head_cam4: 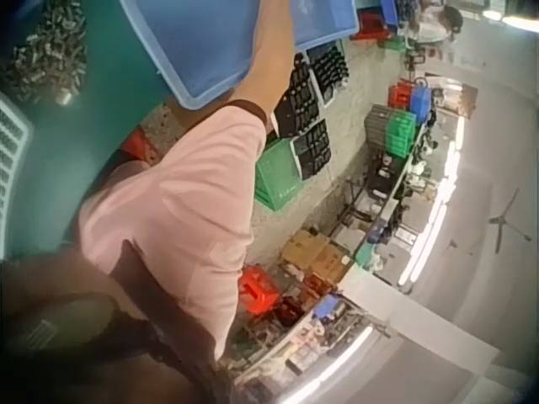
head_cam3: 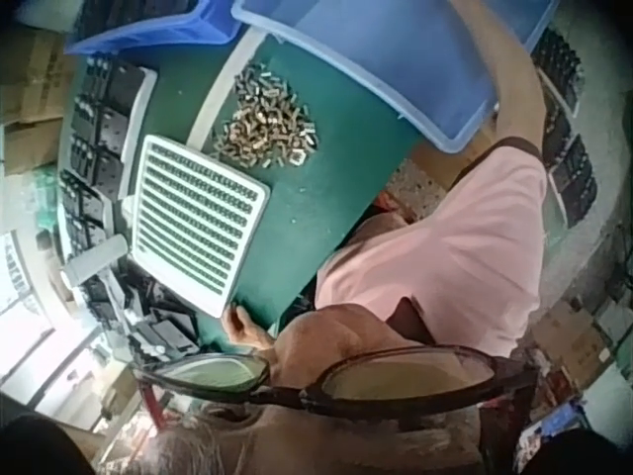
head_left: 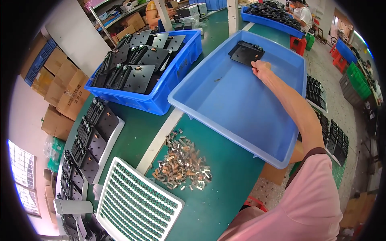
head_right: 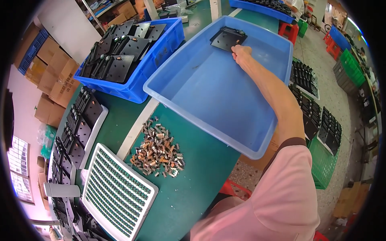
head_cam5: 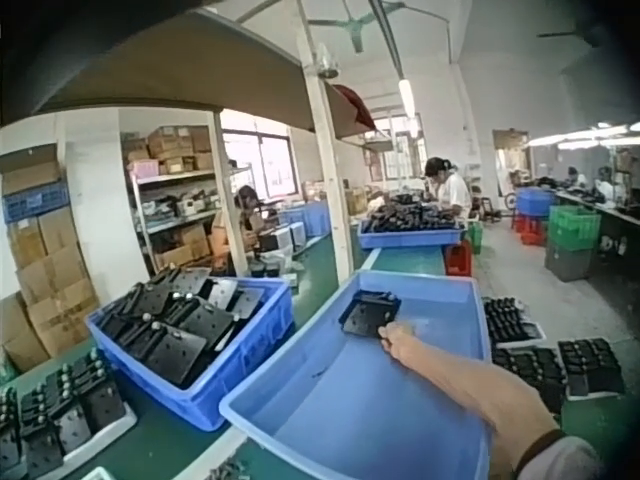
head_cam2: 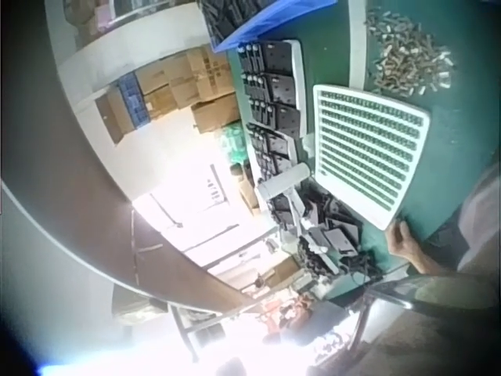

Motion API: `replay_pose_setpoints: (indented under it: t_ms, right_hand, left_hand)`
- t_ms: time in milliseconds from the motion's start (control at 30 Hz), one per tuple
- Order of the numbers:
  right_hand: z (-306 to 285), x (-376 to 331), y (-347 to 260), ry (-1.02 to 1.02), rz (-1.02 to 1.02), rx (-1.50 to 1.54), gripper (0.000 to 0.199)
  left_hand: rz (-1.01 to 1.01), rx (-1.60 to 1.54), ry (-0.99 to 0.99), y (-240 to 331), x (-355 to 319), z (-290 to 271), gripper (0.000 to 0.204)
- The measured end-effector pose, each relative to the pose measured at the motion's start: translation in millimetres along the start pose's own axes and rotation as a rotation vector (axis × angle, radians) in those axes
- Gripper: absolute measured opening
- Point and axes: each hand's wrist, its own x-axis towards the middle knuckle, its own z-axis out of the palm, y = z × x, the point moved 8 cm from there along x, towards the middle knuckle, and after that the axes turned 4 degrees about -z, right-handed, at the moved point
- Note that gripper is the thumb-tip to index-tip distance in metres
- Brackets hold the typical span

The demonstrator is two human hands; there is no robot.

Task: The person assembles small electronic components by hand, inserting internal green circuit parts into black plastic housings.

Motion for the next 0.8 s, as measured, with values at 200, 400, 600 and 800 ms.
replay_pose_setpoints:
  t_ms: [200,400,600,800]
  right_hand:
    - [27,3,4,0.018,0.006,-0.001,0.004]
    - [32,20,3,0.051,-0.046,-0.114,0.006]
    - [26,9,-6,0.106,-0.085,-0.224,0.013]
    - [20,-7,-20,0.095,-0.214,-0.333,0.016]
  left_hand:
    - [-0.002,0.061,-0.041,0,-1,-1,0.023]
    - [-0.06,0.093,-0.016,-3,1,1,0.024]
    - [-0.053,0.079,-0.012,-5,0,-1,0.022]
    - [-0.054,0.093,-0.022,-6,0,-1,0.023]
